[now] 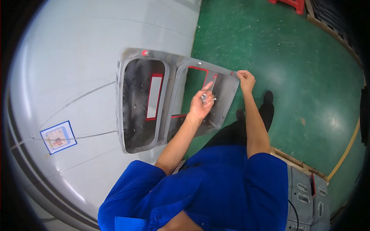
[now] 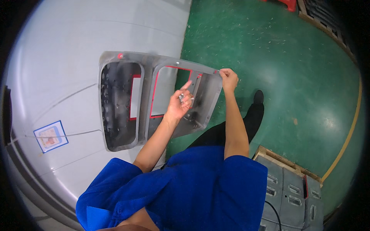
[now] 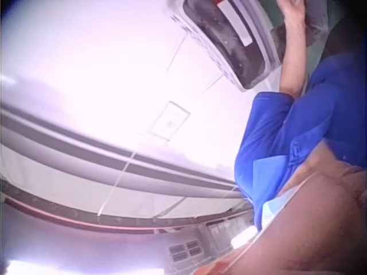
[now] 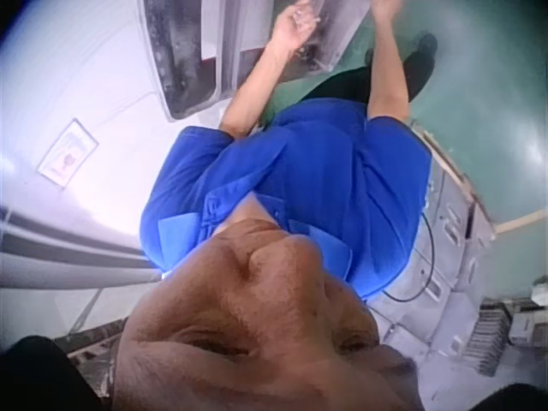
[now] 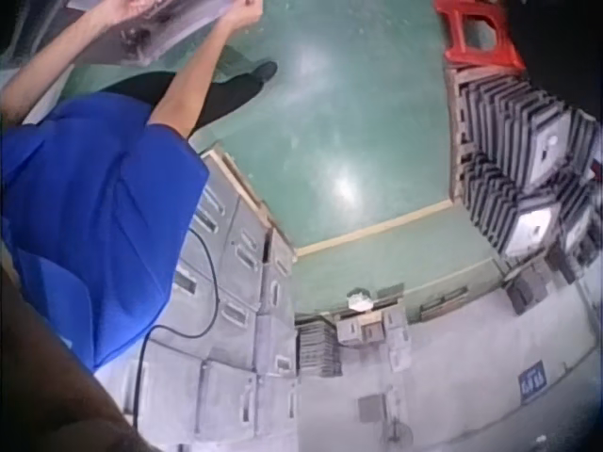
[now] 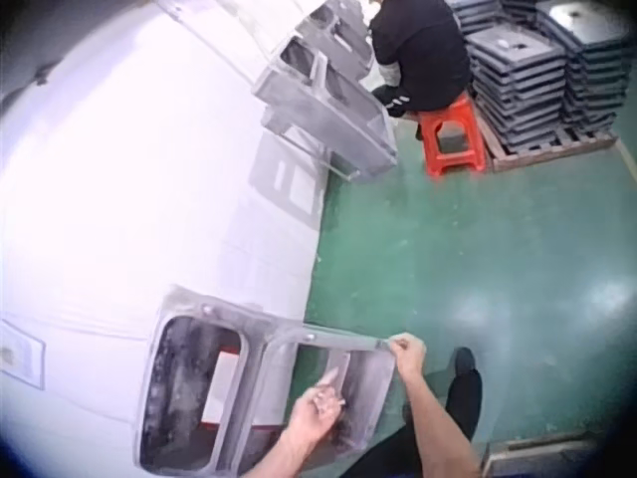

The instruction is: The person attaches screws and hooks to metal frames and then hangs them on a processing line rack.

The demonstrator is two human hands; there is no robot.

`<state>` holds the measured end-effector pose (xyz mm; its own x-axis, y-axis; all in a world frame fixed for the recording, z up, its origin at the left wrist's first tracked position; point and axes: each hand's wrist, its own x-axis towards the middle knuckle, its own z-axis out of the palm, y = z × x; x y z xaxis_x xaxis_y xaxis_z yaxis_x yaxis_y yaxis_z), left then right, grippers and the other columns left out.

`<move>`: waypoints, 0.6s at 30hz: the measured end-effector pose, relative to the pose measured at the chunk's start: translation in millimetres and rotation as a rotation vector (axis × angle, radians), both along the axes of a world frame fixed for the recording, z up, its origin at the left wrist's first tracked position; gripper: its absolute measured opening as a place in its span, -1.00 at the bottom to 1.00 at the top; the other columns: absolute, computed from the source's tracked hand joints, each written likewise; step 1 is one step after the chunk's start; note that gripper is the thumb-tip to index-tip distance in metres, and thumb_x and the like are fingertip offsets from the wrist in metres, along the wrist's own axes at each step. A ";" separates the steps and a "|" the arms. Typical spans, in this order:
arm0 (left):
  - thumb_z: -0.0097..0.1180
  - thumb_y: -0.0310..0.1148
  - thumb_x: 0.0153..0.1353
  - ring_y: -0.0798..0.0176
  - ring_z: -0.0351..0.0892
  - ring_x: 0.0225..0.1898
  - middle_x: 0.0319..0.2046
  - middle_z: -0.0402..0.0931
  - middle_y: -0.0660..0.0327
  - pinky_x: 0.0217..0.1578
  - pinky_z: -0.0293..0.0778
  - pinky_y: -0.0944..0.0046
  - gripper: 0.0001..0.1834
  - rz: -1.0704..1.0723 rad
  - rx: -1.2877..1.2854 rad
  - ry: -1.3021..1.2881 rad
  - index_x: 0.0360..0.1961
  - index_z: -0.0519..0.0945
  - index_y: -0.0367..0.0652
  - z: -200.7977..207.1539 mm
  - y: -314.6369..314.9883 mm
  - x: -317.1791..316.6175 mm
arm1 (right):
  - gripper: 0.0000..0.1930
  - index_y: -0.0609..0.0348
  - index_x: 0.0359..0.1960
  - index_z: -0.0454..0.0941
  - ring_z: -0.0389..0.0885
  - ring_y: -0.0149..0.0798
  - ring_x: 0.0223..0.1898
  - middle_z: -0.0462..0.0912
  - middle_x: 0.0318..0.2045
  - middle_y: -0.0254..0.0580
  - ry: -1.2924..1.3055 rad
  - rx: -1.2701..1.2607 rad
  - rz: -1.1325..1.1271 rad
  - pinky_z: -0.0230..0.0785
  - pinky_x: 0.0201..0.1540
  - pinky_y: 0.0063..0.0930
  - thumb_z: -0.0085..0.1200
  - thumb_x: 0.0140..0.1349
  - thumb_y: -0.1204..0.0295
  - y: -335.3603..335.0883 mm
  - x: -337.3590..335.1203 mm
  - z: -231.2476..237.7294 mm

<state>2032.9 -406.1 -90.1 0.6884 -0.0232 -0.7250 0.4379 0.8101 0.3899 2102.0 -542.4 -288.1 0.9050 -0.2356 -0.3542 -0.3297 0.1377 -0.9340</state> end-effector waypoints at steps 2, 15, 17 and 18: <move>-0.20 -0.52 0.07 0.43 0.11 -0.66 -0.63 0.15 0.31 -0.77 0.04 0.48 -0.43 0.074 0.081 -0.020 0.18 0.15 -0.26 -4.9 -0.8 18.1 | -0.93 0.22 -0.50 0.58 0.59 -0.42 -0.51 0.63 -0.56 -0.22 0.064 -0.072 0.030 0.39 -0.43 -0.59 0.16 -0.08 0.55 8.8 9.0 -7.0; -0.14 -0.50 0.08 0.38 0.15 -0.67 -0.59 0.23 0.23 -0.76 0.01 0.44 -0.89 0.319 0.163 -0.009 -0.32 0.34 -0.16 2.1 -18.5 66.2 | -0.94 0.22 -0.54 0.59 0.56 -0.45 -0.54 0.61 -0.60 -0.25 0.070 0.023 0.178 0.35 -0.43 -0.60 0.19 -0.10 0.53 0.2 28.6 -13.0; -0.13 -0.48 0.08 0.38 0.15 -0.67 -0.60 0.22 0.25 -0.77 0.02 0.45 -0.93 0.313 0.172 0.023 -0.37 0.33 -0.17 0.6 -17.7 68.3 | -0.93 0.22 -0.54 0.59 0.55 -0.45 -0.55 0.61 -0.61 -0.23 0.050 -0.004 0.198 0.34 -0.44 -0.58 0.19 -0.08 0.50 -2.5 30.8 -11.0; -0.12 -0.46 0.07 0.39 0.14 -0.67 -0.62 0.20 0.26 -0.77 0.03 0.45 -0.95 0.313 0.173 0.048 -0.41 0.32 -0.17 -3.6 -15.3 66.8 | -0.92 0.23 -0.56 0.58 0.55 -0.42 -0.55 0.60 -0.62 -0.21 0.018 -0.024 0.226 0.33 -0.44 -0.55 0.17 -0.07 0.48 -3.7 32.9 -5.8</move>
